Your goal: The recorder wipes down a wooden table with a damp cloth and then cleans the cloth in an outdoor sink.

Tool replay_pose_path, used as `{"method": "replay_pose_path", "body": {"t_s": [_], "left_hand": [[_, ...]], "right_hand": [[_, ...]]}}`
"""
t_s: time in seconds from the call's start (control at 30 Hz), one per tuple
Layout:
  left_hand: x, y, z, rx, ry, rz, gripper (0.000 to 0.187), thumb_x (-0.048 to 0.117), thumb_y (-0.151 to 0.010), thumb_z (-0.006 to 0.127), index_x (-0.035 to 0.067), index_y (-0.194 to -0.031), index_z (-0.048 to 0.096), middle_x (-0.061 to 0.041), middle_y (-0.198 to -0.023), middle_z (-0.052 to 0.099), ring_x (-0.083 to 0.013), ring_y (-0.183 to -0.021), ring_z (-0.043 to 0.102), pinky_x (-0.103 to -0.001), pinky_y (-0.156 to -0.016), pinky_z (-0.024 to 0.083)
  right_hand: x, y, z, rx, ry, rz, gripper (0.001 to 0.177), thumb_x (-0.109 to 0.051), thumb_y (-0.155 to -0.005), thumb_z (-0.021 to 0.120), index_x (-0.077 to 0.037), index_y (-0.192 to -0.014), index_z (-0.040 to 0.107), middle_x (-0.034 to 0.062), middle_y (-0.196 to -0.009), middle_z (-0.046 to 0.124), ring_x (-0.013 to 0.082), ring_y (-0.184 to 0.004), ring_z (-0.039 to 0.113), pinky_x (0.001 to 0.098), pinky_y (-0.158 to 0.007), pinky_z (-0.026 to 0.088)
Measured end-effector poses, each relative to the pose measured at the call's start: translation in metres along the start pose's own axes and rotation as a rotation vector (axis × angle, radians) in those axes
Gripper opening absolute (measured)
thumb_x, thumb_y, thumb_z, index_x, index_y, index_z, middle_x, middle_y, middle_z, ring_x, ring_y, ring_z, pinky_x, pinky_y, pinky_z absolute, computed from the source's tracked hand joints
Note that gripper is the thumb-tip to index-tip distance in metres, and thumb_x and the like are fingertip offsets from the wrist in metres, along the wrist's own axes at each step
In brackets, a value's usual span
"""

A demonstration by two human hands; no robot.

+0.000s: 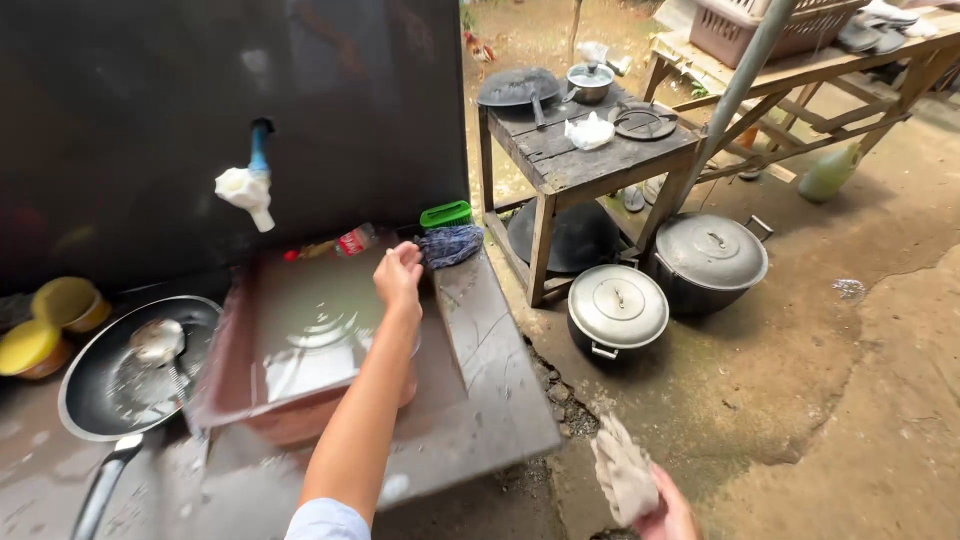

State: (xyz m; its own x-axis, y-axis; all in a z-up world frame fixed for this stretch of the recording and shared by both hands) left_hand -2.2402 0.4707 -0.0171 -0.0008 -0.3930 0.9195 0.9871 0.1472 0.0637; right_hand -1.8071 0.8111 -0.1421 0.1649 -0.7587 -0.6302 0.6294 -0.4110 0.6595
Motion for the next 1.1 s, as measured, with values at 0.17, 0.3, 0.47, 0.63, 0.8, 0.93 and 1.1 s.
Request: {"method": "replay_pose_path", "body": {"t_s": [0.17,0.3,0.47,0.63,0.8,0.93,1.1], "left_hand": [[-0.026,-0.029,0.022,-0.076,-1.249,0.374,0.047,0.040,-0.108,0.039,0.013,-0.143,0.054,-0.019,-0.150,0.049,-0.0440,-0.141,0.041,-0.061,-0.116,0.031],[0.006,-0.014,0.043,-0.157,-1.242,0.436,0.061,0.046,-0.105,0.041,0.015,-0.157,0.039,-0.016,-0.168,0.026,-0.0411,-0.157,0.011,-0.068,-0.121,0.008],[-0.041,-0.013,0.029,-0.206,-1.166,0.302,0.066,0.058,-0.113,0.029,0.016,-0.164,0.034,-0.019,-0.171,0.023,-0.0417,-0.161,0.006,-0.063,-0.128,0.005],[0.002,0.023,0.032,-0.451,-0.377,-0.024,0.094,0.082,-0.089,0.012,0.025,-0.162,0.025,-0.014,-0.173,0.012,-0.0296,-0.160,-0.005,-0.061,-0.119,-0.017],[0.058,0.067,-0.012,-0.650,0.480,-0.388,0.105,0.091,-0.082,0.018,0.027,-0.165,0.015,-0.016,-0.172,0.014,-0.0313,-0.159,0.000,-0.055,-0.119,-0.016],[0.103,0.084,-0.056,-0.642,0.590,-0.382,0.100,0.085,-0.085,0.033,0.028,-0.165,0.018,-0.015,-0.170,0.023,-0.0319,-0.157,0.014,-0.056,-0.122,0.000],[0.101,0.063,-0.113,-0.537,0.353,-0.425,0.080,0.066,-0.091,0.052,0.022,-0.155,0.035,-0.012,-0.153,0.046,-0.0300,-0.141,0.045,-0.055,-0.115,0.034]], "right_hand": [[0.054,-0.150,-0.078,-0.002,0.089,0.073,0.056,-0.020,-0.103,0.029,0.002,-0.153,0.038,0.0247,-0.148,0.052,0.0377,-0.130,0.053,0.0544,-0.109,0.042],[0.046,-0.170,-0.037,-0.174,0.015,0.031,0.057,-0.021,-0.102,0.030,0.005,-0.152,0.039,0.0216,-0.149,0.054,0.0334,-0.135,0.053,0.0490,-0.113,0.039],[-0.012,-0.067,0.100,-0.071,0.085,0.098,0.053,-0.021,-0.104,0.034,0.000,-0.151,0.043,0.0170,-0.149,0.054,0.0305,-0.136,0.052,0.0498,-0.113,0.039],[-0.040,-0.032,0.198,-0.304,0.134,-0.044,0.051,-0.025,-0.103,0.039,-0.004,-0.148,0.049,0.0121,-0.144,0.059,0.0227,-0.127,0.058,0.0426,-0.106,0.044],[-0.035,-0.008,0.298,-0.472,0.111,-0.085,0.048,-0.025,-0.103,0.044,-0.006,-0.146,0.051,0.0093,-0.141,0.060,0.0205,-0.124,0.059,0.0387,-0.104,0.046],[-0.002,-0.007,0.385,-0.646,0.202,-0.131,0.047,-0.021,-0.097,0.051,-0.013,-0.144,0.053,0.0065,-0.134,0.064,0.0185,-0.114,0.063,0.0376,-0.092,0.052],[0.060,0.011,0.516,-0.817,0.356,-0.239,0.040,-0.014,-0.097,0.059,-0.008,-0.136,0.057,0.0065,-0.123,0.066,0.0175,-0.107,0.066,0.0367,-0.089,0.053]]}}
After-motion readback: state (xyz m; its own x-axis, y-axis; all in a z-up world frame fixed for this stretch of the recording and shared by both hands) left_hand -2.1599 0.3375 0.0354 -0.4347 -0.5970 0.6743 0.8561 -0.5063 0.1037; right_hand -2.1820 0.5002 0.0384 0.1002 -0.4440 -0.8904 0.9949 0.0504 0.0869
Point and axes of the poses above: each hand's wrist, its own y-axis away from the middle knuckle, its own z-axis out of the palm, x = y × z, the point moved 5 cm from there along -y, towards the middle knuckle
